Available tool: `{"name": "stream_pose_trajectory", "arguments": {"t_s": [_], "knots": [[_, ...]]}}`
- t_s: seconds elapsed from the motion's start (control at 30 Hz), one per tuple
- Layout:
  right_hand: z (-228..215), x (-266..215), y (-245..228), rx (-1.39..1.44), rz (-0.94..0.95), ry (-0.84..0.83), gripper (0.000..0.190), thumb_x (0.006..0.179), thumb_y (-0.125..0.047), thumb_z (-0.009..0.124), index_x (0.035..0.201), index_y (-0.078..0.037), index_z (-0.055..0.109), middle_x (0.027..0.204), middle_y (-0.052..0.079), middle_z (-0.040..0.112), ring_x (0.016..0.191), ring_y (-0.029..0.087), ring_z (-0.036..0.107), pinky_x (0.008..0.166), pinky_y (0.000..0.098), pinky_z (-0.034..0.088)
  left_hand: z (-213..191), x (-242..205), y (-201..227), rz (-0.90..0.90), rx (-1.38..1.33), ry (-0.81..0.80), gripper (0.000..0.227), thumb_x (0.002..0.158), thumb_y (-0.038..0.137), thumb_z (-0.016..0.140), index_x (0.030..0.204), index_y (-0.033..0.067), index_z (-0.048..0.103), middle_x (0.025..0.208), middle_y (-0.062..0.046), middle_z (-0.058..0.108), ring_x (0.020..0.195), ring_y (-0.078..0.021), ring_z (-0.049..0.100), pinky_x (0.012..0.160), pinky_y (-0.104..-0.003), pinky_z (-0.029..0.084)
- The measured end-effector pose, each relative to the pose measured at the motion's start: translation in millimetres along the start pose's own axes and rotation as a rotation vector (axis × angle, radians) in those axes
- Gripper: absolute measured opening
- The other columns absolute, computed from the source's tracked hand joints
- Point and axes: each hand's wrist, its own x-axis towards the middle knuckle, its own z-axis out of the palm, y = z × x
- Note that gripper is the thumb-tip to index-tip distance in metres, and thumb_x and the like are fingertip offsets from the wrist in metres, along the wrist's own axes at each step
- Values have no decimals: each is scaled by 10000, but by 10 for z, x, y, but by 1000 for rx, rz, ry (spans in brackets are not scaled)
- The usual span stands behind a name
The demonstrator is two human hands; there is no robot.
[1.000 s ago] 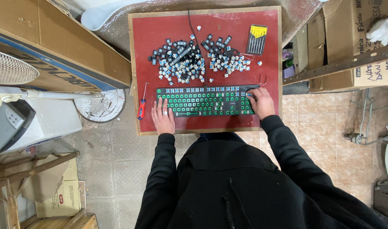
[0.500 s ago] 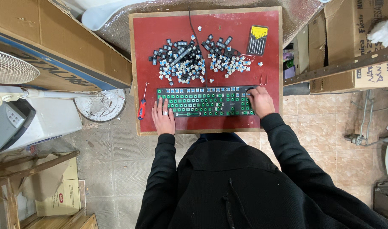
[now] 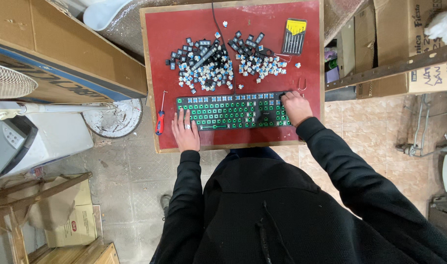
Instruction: The person assembles a mechanical keyboard by inserting switches into a green PCB and then placing keycaps onto the switches. The person works methodically across the keyboard, handling switches and keycaps one at a time.
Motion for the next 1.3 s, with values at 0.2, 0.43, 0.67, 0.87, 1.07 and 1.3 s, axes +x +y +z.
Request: {"name": "stream_pose_trajectory", "arguments": {"t_s": [0.2, 0.43, 0.67, 0.87, 1.07, 1.3], "knots": [[284, 199, 116, 147, 17, -148, 121, 914, -247, 821, 985, -183, 747, 945, 4, 731, 988, 253, 779, 797, 399, 688, 33, -3, 14, -2, -2, 28, 477, 1189, 312, 550, 1660, 248, 593, 1750, 0, 505, 1599, -314, 482, 1318, -551, 395], [113, -17, 221, 305, 148, -236, 170, 995, -269, 812, 1134, -229, 724, 1073, -17, 701, 1111, 286, 764, 868, 484, 713, 70, -39, -34, -11, -20, 29, 485, 1194, 319, 547, 1675, 261, 577, 1765, 8, 488, 1592, -320, 488, 1316, -553, 396], [267, -92, 184, 68, -18, -60, 12, 1060, -275, 702, 1060, -267, 692, 960, -63, 651, 1065, 188, 739, 833, 342, 687, 48, -41, -50, 0, -20, 14, 478, 1198, 336, 538, 1666, 251, 588, 1760, 1, 492, 1593, -325, 488, 1320, -552, 390], [167, 79, 193, -22, -221, -33, 63, 1050, -230, 681, 987, -234, 674, 909, -58, 697, 1015, 187, 758, 916, 306, 633, 24, -10, -48, 12, -15, 10, 470, 1202, 331, 529, 1657, 237, 596, 1756, -12, 499, 1584, -331, 500, 1312, -551, 400], [230, 129, 274, 157, -221, -157, 38, 1017, -220, 720, 1015, -185, 704, 934, 19, 728, 1006, 273, 784, 855, 384, 658, -11, -5, -25, -10, -25, 18, 466, 1202, 316, 529, 1655, 233, 598, 1758, -15, 501, 1589, -333, 497, 1307, -553, 407], [289, 227, 240, 288, -103, -334, 162, 983, -262, 795, 1072, -163, 702, 959, 76, 760, 993, 348, 809, 857, 482, 679, 19, 11, -26, 6, -9, 19, 459, 1204, 306, 529, 1646, 211, 605, 1751, -37, 509, 1583, -346, 502, 1302, -553, 419]]}}
